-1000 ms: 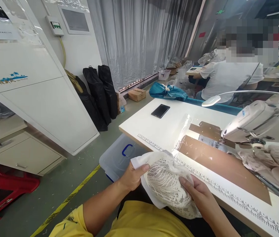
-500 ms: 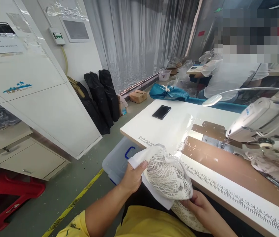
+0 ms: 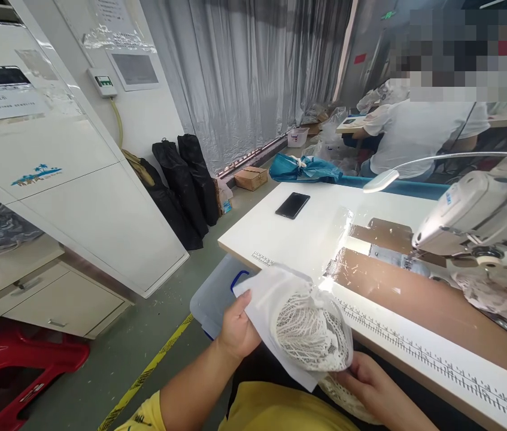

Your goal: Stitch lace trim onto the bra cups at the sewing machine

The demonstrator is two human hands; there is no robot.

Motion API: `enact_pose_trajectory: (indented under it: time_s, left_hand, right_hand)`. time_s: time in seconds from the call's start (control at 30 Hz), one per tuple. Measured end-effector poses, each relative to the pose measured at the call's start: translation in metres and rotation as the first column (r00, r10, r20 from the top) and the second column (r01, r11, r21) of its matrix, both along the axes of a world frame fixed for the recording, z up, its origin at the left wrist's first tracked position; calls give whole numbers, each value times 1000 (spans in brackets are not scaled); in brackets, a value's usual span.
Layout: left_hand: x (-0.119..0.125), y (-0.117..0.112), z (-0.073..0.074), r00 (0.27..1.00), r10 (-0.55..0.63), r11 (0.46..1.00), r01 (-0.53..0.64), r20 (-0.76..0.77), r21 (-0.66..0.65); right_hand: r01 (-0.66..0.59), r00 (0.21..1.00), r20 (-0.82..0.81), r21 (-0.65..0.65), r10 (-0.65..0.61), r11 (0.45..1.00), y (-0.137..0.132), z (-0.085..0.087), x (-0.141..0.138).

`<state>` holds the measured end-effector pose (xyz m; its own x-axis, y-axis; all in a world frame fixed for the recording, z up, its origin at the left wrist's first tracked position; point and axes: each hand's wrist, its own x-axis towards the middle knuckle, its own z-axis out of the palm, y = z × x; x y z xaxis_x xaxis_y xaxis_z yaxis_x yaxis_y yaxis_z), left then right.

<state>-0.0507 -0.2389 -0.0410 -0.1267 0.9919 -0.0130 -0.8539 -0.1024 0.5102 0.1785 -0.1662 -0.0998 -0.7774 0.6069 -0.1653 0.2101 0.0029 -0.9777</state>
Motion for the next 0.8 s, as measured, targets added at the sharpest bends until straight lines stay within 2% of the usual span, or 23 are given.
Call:
enact_pose_trajectory:
  time_s: [0.13, 0.37, 0.53, 0.7, 0.8]
  left_hand:
    - [-3, 4, 0, 997, -40, 999, 40, 63, 6]
    - [-6, 6, -5, 986, -123, 988, 111, 110, 106]
    - [-9, 7, -8, 980, -161, 977, 143, 113, 158]
    - [-10, 9, -10, 974, -199, 960, 171, 107, 222]
    - [-10, 9, -12, 973, -212, 955, 185, 95, 233]
  right_hand:
    - [-56, 998, 16, 84, 55, 995, 1, -3, 1]
    - [-56, 998, 35, 96, 53, 994, 2, -3, 4]
    - [-12, 999, 51, 128, 5, 992, 1, 6, 2]
    - [-19, 996, 91, 160, 5, 987, 3, 18, 0]
    - [-16, 994, 113, 168, -3, 986, 4, 20, 1]
